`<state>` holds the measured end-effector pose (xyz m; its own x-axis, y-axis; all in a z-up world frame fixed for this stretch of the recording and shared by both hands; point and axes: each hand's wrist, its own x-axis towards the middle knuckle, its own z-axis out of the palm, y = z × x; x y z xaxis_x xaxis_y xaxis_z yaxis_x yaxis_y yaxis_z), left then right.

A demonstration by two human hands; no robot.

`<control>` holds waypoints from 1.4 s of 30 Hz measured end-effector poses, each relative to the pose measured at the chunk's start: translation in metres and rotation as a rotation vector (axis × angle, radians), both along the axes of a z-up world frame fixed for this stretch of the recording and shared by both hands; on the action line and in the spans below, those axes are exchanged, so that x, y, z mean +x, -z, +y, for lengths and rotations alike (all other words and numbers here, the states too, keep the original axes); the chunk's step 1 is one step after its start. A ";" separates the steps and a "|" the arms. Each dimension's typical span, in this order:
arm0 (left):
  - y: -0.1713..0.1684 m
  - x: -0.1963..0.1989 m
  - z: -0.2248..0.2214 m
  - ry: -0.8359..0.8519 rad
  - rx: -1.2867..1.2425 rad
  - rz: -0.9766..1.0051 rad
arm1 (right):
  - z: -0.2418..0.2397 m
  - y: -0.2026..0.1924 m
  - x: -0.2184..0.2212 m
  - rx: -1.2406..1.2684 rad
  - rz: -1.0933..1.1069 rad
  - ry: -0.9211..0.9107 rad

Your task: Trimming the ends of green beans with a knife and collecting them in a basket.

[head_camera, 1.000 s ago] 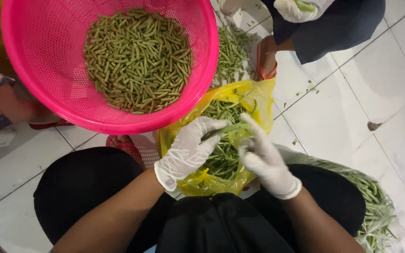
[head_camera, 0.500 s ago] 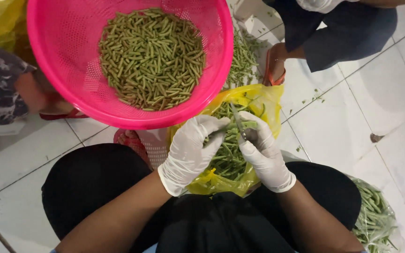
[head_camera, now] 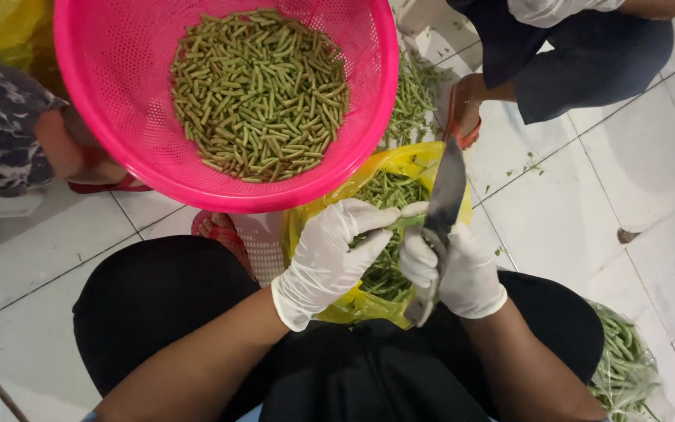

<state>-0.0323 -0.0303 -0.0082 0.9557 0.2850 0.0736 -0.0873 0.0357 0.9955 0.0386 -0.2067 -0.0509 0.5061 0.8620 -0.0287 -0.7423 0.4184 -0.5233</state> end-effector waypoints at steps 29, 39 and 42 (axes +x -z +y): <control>-0.011 0.015 -0.022 0.097 -0.042 0.133 | -0.025 -0.052 -0.013 -0.822 -0.666 0.385; -0.007 0.020 -0.029 0.192 -0.032 0.129 | -0.029 -0.025 -0.004 -0.643 -0.409 0.384; -0.009 0.022 -0.026 0.186 -0.208 0.147 | -0.023 -0.048 0.004 -0.387 -0.255 0.225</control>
<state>-0.0108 -0.0561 0.0008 0.9889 0.0984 -0.1110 0.0844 0.2416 0.9667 0.0426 -0.2300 -0.0033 0.7104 0.6815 -0.1756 -0.4847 0.2928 -0.8242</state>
